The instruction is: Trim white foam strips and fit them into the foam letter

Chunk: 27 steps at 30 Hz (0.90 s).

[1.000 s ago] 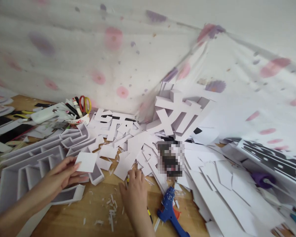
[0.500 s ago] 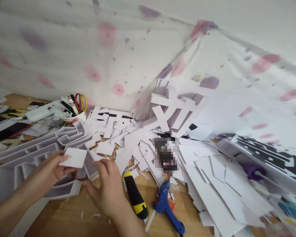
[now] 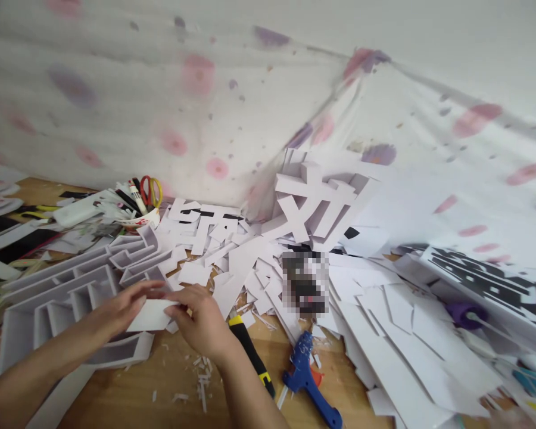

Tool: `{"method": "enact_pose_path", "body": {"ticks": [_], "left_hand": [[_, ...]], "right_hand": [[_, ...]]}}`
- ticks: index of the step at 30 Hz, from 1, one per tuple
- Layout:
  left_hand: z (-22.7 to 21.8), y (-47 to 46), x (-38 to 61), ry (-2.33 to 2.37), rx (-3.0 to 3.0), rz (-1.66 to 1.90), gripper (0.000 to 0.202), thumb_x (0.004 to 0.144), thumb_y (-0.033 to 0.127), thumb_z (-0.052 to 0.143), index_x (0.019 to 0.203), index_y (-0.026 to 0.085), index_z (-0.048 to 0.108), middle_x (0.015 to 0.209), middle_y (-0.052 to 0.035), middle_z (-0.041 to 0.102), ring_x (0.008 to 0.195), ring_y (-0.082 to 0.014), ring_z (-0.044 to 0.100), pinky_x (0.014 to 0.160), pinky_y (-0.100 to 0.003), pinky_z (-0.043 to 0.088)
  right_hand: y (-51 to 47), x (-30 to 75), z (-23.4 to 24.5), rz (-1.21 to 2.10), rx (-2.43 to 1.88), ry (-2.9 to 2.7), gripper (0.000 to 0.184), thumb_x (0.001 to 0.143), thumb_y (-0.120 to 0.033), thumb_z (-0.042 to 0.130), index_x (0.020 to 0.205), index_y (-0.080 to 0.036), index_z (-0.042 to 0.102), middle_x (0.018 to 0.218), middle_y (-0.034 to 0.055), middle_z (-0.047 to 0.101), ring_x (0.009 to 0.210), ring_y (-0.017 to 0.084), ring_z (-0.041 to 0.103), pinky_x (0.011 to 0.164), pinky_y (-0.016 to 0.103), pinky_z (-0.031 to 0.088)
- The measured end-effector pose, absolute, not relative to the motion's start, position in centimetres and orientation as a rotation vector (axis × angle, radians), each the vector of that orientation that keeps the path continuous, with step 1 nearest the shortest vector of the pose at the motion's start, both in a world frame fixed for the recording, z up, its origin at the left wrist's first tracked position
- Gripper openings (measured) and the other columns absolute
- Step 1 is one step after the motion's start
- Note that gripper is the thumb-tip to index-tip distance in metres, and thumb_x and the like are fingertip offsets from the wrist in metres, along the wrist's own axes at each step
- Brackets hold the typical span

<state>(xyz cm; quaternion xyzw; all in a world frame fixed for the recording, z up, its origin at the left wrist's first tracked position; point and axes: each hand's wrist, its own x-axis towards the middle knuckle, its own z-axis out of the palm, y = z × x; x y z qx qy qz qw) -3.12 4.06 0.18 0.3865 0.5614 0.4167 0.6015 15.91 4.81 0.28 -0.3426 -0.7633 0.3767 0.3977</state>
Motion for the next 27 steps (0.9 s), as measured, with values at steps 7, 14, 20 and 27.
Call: {"method": "enact_pose_path", "body": {"ticks": [7,14,20,27], "left_hand": [[1.4,1.8,0.6,0.962,0.736,0.763,0.052,0.076,0.063,0.050,0.094,0.017,0.065,0.072,-0.0041,0.057,0.064,-0.0154,0.052,0.050,-0.026,0.047],[0.9,1.6,1.1,1.038,0.639,0.942,0.034,0.074,0.040,0.057,0.100,0.019,0.065,0.091,-0.0076,0.062,0.092,-0.0224,0.053,0.062,-0.028,0.046],[-1.0,1.5,2.6,1.002,0.754,0.902,0.030,0.078,0.034,0.052,0.105,0.024,0.061,0.104,-0.0067,0.061,0.104,-0.0232,0.052,0.070,-0.029,0.047],[-2.6,1.8,3.6,1.057,0.824,0.781,0.038,0.076,0.045,0.051,0.107,0.024,0.054,0.076,0.0000,0.055,0.048,-0.0091,0.041,0.037,-0.020,0.027]], "right_hand": [[4.2,18.6,-0.2,0.735,-1.240,-1.943,0.023,0.082,-0.032,0.061,0.104,-0.024,0.062,0.087,0.0022,0.064,0.077,0.016,0.058,0.071,0.029,0.046],[0.5,23.3,-4.9,0.277,-1.951,-2.093,0.030,0.066,-0.026,0.069,0.093,-0.019,0.059,0.091,0.0110,0.063,0.086,0.030,0.058,0.073,0.039,0.046],[-0.3,23.4,-7.6,0.245,-2.025,-2.018,0.026,0.067,-0.020,0.063,0.092,-0.019,0.055,0.089,0.0101,0.063,0.085,0.028,0.060,0.071,0.035,0.047],[0.0,24.5,-5.6,0.575,-1.985,-1.897,0.014,0.074,-0.023,0.054,0.087,-0.019,0.059,0.088,0.0092,0.063,0.075,0.023,0.063,0.061,0.029,0.045]]}}
